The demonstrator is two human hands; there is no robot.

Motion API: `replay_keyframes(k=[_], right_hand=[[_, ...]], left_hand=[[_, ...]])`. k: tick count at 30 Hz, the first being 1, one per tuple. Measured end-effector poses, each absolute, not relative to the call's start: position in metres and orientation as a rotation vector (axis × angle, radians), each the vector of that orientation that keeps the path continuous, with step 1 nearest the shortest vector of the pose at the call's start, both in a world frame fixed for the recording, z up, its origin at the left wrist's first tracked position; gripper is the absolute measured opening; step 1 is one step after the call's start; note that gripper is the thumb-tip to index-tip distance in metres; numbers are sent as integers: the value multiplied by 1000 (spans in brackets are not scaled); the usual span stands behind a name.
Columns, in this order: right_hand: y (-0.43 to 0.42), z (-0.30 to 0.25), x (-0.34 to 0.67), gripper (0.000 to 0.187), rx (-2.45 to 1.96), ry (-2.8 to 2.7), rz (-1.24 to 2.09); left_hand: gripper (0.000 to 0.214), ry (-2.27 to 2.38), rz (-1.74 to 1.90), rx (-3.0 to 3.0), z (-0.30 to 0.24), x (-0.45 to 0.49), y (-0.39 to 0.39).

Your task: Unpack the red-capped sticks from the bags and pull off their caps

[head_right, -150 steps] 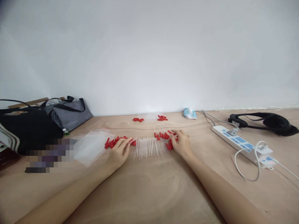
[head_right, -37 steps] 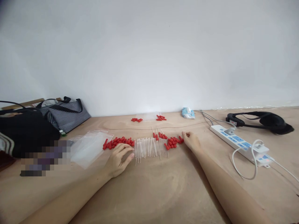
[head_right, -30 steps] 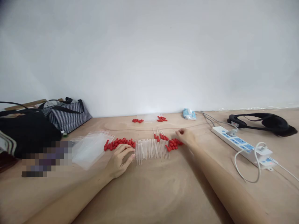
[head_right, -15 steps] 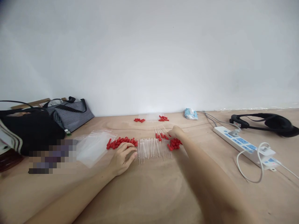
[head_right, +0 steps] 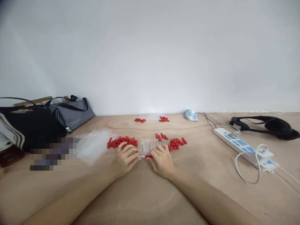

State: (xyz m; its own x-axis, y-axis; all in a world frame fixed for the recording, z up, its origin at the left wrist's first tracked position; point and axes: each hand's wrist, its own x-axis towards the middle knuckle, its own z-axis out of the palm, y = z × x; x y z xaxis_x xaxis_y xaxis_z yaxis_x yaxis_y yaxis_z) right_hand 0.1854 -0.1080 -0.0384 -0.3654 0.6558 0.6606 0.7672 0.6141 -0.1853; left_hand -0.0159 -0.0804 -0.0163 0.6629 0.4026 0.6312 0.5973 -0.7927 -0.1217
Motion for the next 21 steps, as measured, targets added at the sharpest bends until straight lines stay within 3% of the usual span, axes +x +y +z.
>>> replay_keyframes(k=[21], right_hand=[[-109, -38, 196, 16, -1178, -2022, -237]], left_hand=[[23, -916, -877, -2580, -23, -31, -81]])
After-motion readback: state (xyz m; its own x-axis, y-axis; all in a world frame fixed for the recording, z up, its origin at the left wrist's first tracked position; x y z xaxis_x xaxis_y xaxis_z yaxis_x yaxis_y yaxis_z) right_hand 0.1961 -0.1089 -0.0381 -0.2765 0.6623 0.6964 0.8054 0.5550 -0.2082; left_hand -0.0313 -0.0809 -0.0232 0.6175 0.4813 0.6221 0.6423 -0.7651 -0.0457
